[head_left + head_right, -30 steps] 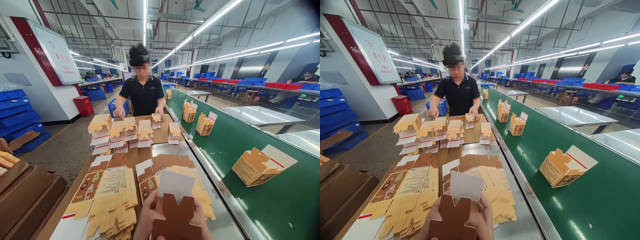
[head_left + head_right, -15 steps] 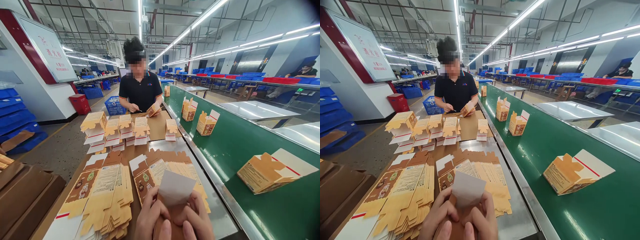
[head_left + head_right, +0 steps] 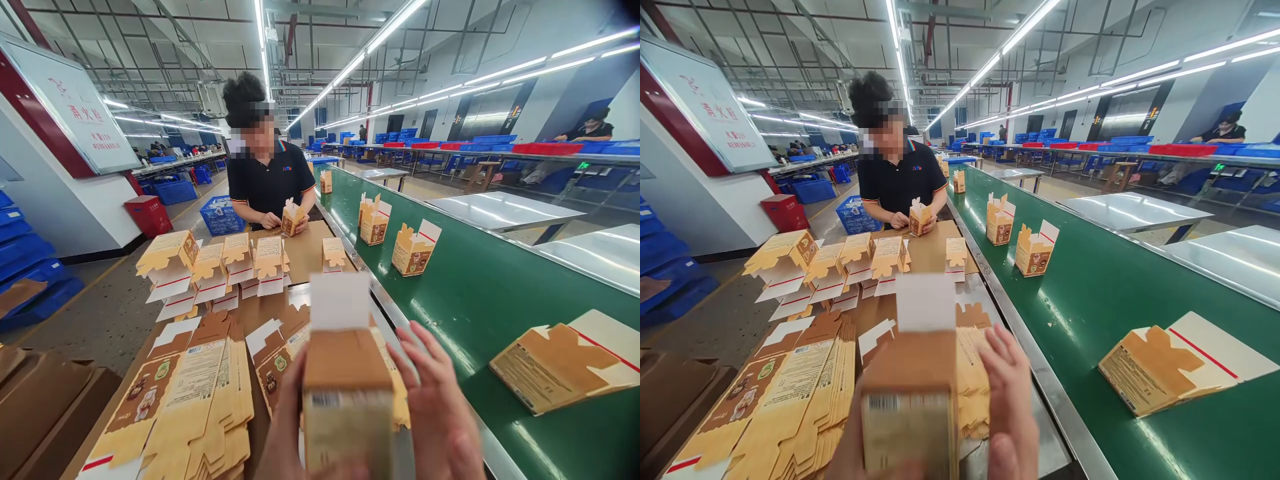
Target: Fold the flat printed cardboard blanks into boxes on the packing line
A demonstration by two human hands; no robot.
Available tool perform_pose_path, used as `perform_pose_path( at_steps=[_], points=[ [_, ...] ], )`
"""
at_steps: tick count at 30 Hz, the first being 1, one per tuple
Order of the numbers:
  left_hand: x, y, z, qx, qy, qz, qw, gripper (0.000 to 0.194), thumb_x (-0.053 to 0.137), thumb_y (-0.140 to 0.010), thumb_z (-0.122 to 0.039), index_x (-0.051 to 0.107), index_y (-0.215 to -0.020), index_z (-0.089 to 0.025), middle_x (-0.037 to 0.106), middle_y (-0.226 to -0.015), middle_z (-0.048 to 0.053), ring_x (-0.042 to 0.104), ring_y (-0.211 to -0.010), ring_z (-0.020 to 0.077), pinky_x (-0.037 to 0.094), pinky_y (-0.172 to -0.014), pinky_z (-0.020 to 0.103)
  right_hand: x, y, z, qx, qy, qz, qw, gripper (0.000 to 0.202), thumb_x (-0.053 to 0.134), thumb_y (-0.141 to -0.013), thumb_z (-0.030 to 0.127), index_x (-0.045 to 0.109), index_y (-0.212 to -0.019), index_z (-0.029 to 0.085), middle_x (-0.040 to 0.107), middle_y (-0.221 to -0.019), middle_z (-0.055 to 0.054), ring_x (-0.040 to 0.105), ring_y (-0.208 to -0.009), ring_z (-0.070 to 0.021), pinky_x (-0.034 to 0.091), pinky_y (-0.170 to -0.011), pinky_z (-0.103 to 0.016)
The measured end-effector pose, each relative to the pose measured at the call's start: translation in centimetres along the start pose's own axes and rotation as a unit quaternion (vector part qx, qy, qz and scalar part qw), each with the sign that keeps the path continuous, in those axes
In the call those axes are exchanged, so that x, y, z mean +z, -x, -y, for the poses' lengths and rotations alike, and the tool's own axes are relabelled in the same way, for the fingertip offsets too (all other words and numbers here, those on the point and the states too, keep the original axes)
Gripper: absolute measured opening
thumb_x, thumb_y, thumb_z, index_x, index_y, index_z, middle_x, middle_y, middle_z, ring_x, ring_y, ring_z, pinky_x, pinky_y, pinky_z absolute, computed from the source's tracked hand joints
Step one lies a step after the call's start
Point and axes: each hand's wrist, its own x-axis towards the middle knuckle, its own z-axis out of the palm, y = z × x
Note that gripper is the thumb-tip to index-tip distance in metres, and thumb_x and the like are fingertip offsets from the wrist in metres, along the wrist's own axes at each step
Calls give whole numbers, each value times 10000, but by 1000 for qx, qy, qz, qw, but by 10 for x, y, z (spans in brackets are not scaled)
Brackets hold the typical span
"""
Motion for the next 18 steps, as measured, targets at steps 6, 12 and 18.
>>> perform_pose_path(
  at_steps=[6, 12, 18],
  points=[
    [-5, -122, -21, 30, -111, -86, 990, 732, 547, -857, -509, 281, -1460, -193, 425, -1506, 149, 368, -1405, 290, 300, -1144, 466, -7, 15, -36, 93, 139, 84, 982, 276, 490, -939, 398, 566, -1204, 395, 525, -1369, -3, 474, -1288, -244, 389, -1052, -419],
    [-6, -104, 12, 9, -236, -71, 969, 677, 479, -860, -455, 363, -1426, -103, 363, -1534, 188, 319, -1426, 315, 272, -1145, 514, 34, 25, -75, 110, 442, 176, 872, 714, 774, -680, 264, 515, -1344, 222, 559, -1331, -156, 456, -1266, -397, 327, -1018, -595],
    [-36, -33, 73, -1, -323, -114, 939, 711, 446, -820, -507, 441, -1363, -47, 387, -1499, 236, 310, -1422, 359, 249, -1148, 567, 39, 3, -79, 170, 475, 212, 837, 567, 628, -729, 28, 563, -1288, 100, 676, -1102, -145, 577, -1050, -335, 373, -936, -495]
  ],
)
